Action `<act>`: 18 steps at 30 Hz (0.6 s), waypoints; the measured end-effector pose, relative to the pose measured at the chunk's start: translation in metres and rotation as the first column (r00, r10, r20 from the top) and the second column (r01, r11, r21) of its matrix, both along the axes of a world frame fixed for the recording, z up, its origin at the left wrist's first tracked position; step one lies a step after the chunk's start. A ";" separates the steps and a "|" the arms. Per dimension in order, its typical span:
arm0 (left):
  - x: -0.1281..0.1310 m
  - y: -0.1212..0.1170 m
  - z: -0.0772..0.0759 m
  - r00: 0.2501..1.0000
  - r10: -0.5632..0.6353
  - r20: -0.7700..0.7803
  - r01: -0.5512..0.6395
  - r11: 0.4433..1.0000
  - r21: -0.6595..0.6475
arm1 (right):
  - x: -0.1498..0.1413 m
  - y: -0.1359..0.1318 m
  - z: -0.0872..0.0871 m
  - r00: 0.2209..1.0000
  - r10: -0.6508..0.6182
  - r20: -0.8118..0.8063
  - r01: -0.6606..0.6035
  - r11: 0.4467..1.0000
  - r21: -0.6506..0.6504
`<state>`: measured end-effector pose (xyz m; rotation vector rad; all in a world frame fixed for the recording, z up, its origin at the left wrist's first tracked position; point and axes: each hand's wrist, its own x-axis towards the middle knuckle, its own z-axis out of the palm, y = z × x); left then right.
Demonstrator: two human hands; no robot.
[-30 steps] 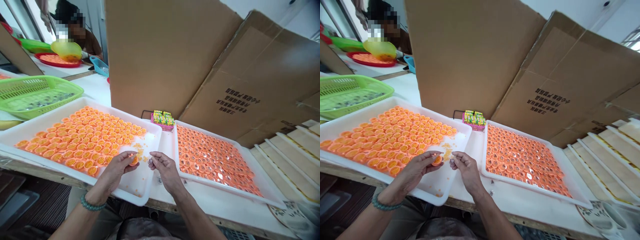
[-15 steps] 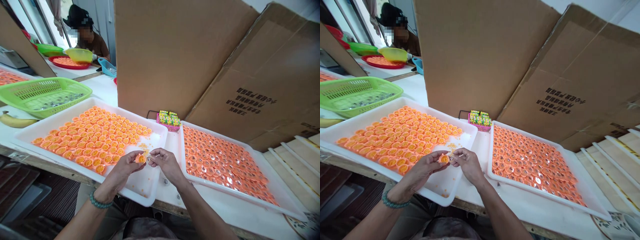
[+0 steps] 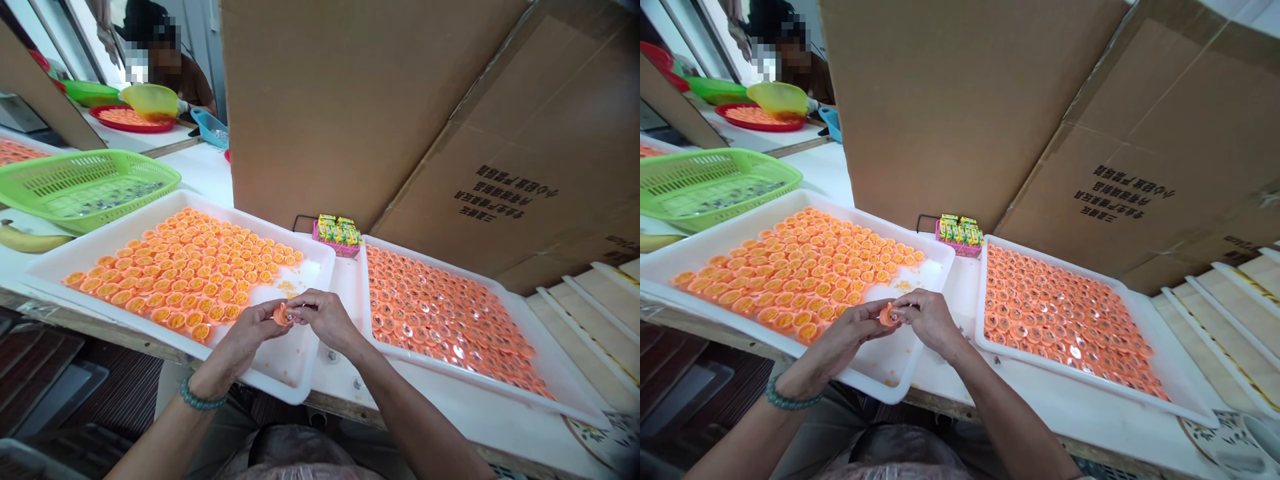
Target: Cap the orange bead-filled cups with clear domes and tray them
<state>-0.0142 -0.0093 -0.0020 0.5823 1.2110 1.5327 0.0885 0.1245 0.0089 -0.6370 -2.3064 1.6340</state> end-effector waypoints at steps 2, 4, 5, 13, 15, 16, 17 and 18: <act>0.000 0.000 -0.001 1.000 0.016 0.001 -0.015 1.000 -0.007 | 0.000 0.000 0.001 1.000 0.000 -0.001 0.000 0.998 0.056; 0.001 0.001 -0.001 0.999 0.036 -0.009 -0.036 0.999 -0.021 | 0.000 0.000 0.002 1.000 0.010 -0.005 -0.010 0.995 0.100; 0.001 0.001 -0.002 0.999 0.047 -0.015 -0.047 0.999 -0.024 | 0.000 0.000 0.003 1.000 0.015 -0.010 -0.014 0.993 0.117; 0.001 0.002 0.001 0.995 0.095 0.016 -0.095 0.995 -0.021 | -0.003 -0.004 0.000 0.999 0.006 -0.046 -0.001 0.994 0.111; 0.001 0.002 0.001 0.995 0.100 0.016 -0.100 0.995 -0.029 | -0.003 -0.007 -0.002 0.998 -0.004 -0.058 0.009 0.996 0.090; 0.001 0.001 0.001 0.995 0.103 0.018 -0.102 0.994 -0.032 | -0.002 -0.009 -0.003 0.998 -0.012 -0.068 0.017 0.997 0.080; 0.000 0.001 0.001 0.994 0.103 0.024 -0.102 0.994 -0.030 | 0.000 -0.010 -0.003 0.997 -0.020 -0.081 0.027 0.997 0.078; 0.000 0.001 0.000 0.994 0.103 0.034 -0.102 0.994 -0.023 | 0.003 -0.012 -0.003 0.995 -0.025 -0.099 0.034 0.996 0.088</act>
